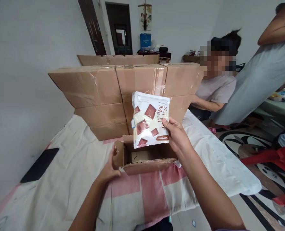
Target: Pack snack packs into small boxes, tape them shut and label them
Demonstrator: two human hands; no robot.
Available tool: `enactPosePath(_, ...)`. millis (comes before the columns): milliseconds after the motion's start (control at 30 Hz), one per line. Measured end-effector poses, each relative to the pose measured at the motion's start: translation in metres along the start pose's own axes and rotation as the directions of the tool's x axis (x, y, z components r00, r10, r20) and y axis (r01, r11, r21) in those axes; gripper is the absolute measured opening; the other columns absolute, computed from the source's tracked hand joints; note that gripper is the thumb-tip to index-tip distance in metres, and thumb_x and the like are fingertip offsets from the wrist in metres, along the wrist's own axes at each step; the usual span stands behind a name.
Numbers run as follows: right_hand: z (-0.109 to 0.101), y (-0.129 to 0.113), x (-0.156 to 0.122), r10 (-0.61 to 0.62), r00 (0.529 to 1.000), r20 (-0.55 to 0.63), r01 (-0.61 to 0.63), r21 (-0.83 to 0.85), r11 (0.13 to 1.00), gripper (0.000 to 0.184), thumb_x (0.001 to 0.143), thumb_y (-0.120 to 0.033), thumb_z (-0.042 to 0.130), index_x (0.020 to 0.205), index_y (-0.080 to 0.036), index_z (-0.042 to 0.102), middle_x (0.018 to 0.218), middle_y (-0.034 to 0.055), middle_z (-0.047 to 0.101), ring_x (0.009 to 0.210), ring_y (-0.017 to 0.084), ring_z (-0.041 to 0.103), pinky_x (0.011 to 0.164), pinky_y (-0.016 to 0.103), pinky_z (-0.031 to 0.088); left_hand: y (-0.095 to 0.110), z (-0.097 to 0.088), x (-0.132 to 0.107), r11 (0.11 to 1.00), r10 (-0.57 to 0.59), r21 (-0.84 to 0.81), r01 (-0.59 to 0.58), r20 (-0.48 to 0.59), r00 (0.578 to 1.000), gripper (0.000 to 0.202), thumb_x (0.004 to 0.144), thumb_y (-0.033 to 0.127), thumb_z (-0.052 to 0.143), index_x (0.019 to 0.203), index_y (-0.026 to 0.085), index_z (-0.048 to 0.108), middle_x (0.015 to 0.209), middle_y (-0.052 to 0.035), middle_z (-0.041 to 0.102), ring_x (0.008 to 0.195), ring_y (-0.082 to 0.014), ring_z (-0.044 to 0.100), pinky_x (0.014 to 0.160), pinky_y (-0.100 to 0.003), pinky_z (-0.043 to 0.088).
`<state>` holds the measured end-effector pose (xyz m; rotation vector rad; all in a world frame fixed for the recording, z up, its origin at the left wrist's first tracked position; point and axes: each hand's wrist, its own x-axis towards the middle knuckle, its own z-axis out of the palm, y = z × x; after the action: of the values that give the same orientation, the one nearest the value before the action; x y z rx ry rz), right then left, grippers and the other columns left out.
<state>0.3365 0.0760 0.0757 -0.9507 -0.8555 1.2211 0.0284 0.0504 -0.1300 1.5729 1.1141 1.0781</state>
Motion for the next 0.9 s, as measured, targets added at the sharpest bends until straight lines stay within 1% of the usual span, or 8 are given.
enactPosePath(33, 0.001, 0.002, -0.001, 0.001, 1.0, -0.009, 0.0, 0.021, 1.0, 0.045, 0.06, -0.041, 0.094, 0.096, -0.021, 0.075, 0.091, 0.0049, 0.082, 0.073, 0.023, 0.076, 0.063, 0.036, 0.064, 0.009, -0.008, 0.003, 0.994, 0.108, -0.011, -0.111, -0.144, 0.984, 0.12, 0.056, 0.08, 0.08, 0.154, 0.025, 0.037, 0.151, -0.0201, 0.05, 0.135, -0.0391, 0.055, 0.108, -0.051, 0.049)
enactPosePath(100, 0.004, 0.006, -0.004, 0.004, 1.0, -0.019, -0.004, 0.047, 0.999, 0.045, 0.06, -0.041, 0.094, 0.096, -0.022, 0.075, 0.091, 0.0041, 0.082, 0.071, 0.023, 0.076, 0.063, 0.037, 0.064, 0.042, -0.023, 0.009, 0.948, 0.314, 0.094, -0.303, -0.414, 0.855, 0.081, 0.079, 0.072, 0.068, 0.143, 0.025, 0.05, 0.129, -0.0147, 0.065, 0.109, -0.0279, 0.069, 0.09, -0.042, 0.056)
enactPosePath(167, 0.006, 0.009, -0.007, -0.001, 1.0, -0.004, 0.001, 0.046, 0.999, 0.043, 0.061, -0.042, 0.094, 0.095, -0.022, 0.074, 0.089, 0.004, 0.082, 0.069, 0.022, 0.075, 0.062, 0.037, 0.065, 0.092, -0.027, 0.016, 0.892, 0.45, 0.298, -0.342, -0.498, 0.741, 0.035, 0.095, 0.051, 0.06, 0.115, 0.023, 0.067, 0.09, -0.0046, 0.07, 0.079, -0.0172, 0.067, 0.074, -0.032, 0.054)
enactPosePath(233, 0.007, 0.011, -0.011, -0.02, 1.0, 0.02, 0.019, 0.031, 0.999, 0.041, 0.063, -0.043, 0.093, 0.093, -0.022, 0.074, 0.087, 0.0041, 0.081, 0.069, 0.022, 0.074, 0.065, 0.038, 0.065, 0.149, -0.018, 0.023, 0.82, 0.536, 0.434, -0.375, -0.351, 0.767, 0.023, 0.095, 0.042, 0.061, 0.104, 0.023, 0.072, 0.081, -0.0023, 0.07, 0.074, -0.0152, 0.066, 0.067, -0.028, 0.052)
enactPosePath(300, 0.008, 0.012, -0.016, -0.056, 0.998, 0.026, 0.056, 0.021, 0.998, 0.038, 0.066, -0.044, 0.092, 0.091, -0.022, 0.075, 0.087, 0.0038, 0.081, 0.073, 0.022, 0.075, 0.071, 0.038, 0.064, 0.197, -0.001, 0.029, 0.815, 0.489, 0.46, -0.353, -0.219, 0.844, 0.033, 0.09, 0.04, 0.069, 0.12, 0.026, 0.07, 0.104, -0.0048, 0.076, 0.087, -0.0177, 0.071, 0.066, -0.027, 0.055)
enactPosePath(400, 0.006, 0.013, -0.025, -0.142, 0.99, 0.004, 0.142, 0.017, 0.99, 0.032, 0.07, -0.043, 0.09, 0.09, -0.022, 0.076, 0.09, 0.0029, 0.08, 0.082, 0.022, 0.075, 0.078, 0.037, 0.062, 0.233, 0.024, 0.036, 0.862, 0.389, 0.416, -0.29, -0.174, 0.905, 0.041, 0.087, 0.038, 0.073, 0.127, 0.027, 0.069, 0.118, -0.0041, 0.076, 0.095, -0.02, 0.074, 0.072, -0.029, 0.06)
enactPosePath(733, -0.022, 0.035, -0.055, -0.191, 0.981, 0.025, 0.193, -0.076, 0.978, 0.026, 0.083, -0.043, 0.081, 0.099, -0.023, 0.076, 0.095, 0.0034, 0.079, 0.086, 0.021, 0.072, 0.076, 0.031, 0.059, 0.211, 0.042, 0.034, 0.941, 0.298, 0.263, -0.214, -0.341, 0.891, 0.024, 0.095, 0.037, 0.064, 0.109, 0.024, 0.078, 0.104, -0.0024, 0.08, 0.088, -0.0169, 0.075, 0.077, -0.027, 0.061)
enactPosePath(900, -0.036, 0.046, -0.072, -0.253, 0.959, -0.132, 0.243, -0.087, 0.966, 0.02, 0.087, -0.042, 0.078, 0.097, -0.025, 0.076, 0.096, 0.0026, 0.079, 0.086, 0.02, 0.072, 0.076, 0.03, 0.058, 0.16, -0.004, 0.027, 0.957, 0.238, 0.277, -0.083, -0.594, 0.768, 0.034, 0.093, 0.044, 0.064, 0.115, 0.02, 0.072, 0.096, -0.0052, 0.079, 0.076, -0.0156, 0.073, 0.069, -0.028, 0.059)
